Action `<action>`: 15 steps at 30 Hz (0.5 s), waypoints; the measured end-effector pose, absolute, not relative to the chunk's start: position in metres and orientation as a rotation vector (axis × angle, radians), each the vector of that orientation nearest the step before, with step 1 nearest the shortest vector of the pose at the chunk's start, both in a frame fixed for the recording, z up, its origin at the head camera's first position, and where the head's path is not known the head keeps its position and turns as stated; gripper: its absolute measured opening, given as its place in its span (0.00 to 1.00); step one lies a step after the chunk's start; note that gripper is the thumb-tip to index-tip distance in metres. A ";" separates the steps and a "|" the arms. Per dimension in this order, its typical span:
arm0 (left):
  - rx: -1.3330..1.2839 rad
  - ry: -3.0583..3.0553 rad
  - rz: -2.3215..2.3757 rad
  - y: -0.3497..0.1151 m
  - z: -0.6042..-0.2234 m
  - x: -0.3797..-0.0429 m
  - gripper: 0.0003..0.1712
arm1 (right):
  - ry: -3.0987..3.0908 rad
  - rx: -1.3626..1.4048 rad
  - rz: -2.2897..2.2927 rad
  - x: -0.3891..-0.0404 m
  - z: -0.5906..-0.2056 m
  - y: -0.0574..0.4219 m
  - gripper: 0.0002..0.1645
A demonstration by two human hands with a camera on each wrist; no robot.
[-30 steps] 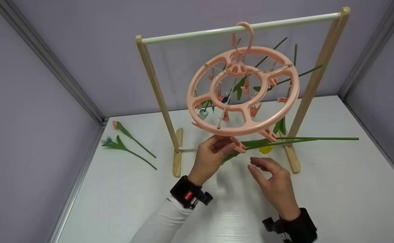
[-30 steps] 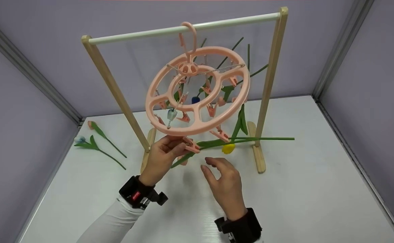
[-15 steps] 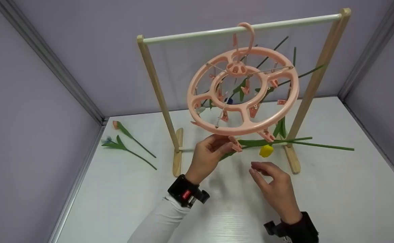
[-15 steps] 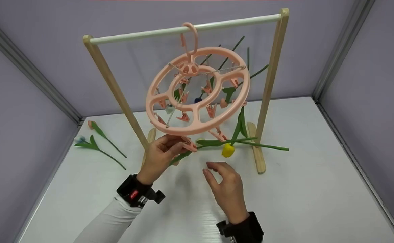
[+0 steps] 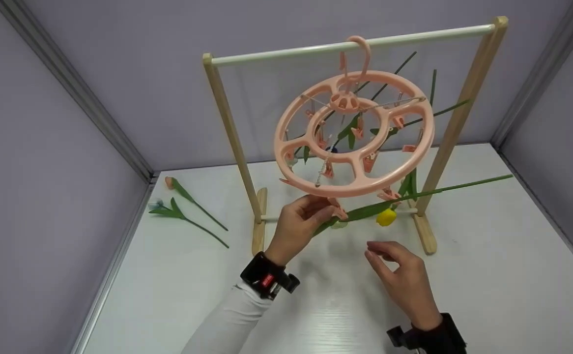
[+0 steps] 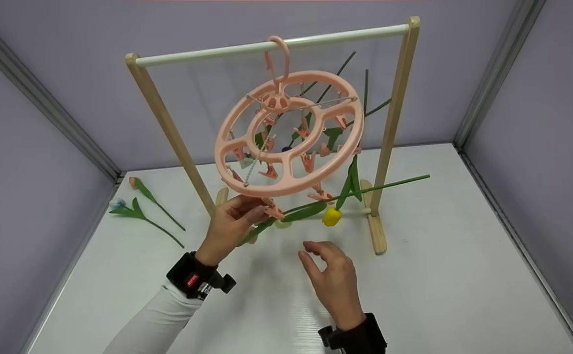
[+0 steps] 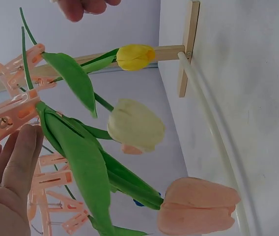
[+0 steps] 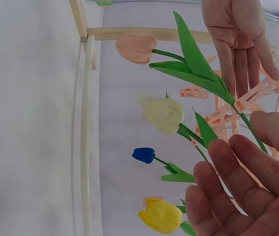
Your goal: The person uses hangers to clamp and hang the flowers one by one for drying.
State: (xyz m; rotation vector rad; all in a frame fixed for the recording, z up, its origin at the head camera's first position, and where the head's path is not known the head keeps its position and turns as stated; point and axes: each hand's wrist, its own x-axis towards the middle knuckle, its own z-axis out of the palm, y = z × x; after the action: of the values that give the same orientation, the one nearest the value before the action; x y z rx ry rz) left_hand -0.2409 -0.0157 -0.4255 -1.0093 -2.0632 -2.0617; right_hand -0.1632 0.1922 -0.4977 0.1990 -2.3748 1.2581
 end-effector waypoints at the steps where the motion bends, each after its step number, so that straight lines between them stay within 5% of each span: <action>1: -1.010 -2.065 -2.049 -0.016 -0.425 -0.241 0.10 | -2.377 0.200 1.253 -0.163 -0.498 0.193 0.10; 15: -0.887 -2.165 -1.958 -0.024 -0.422 -0.242 0.13 | -2.432 0.179 1.238 -0.159 -0.500 0.198 0.11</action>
State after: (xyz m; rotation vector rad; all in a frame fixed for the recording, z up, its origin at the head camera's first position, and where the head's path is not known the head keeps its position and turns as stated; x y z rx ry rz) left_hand -0.2420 -0.0238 -0.4222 -0.8870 -2.1649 -1.9585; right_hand -0.1591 0.1977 -0.5000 0.1788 -2.4323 1.2383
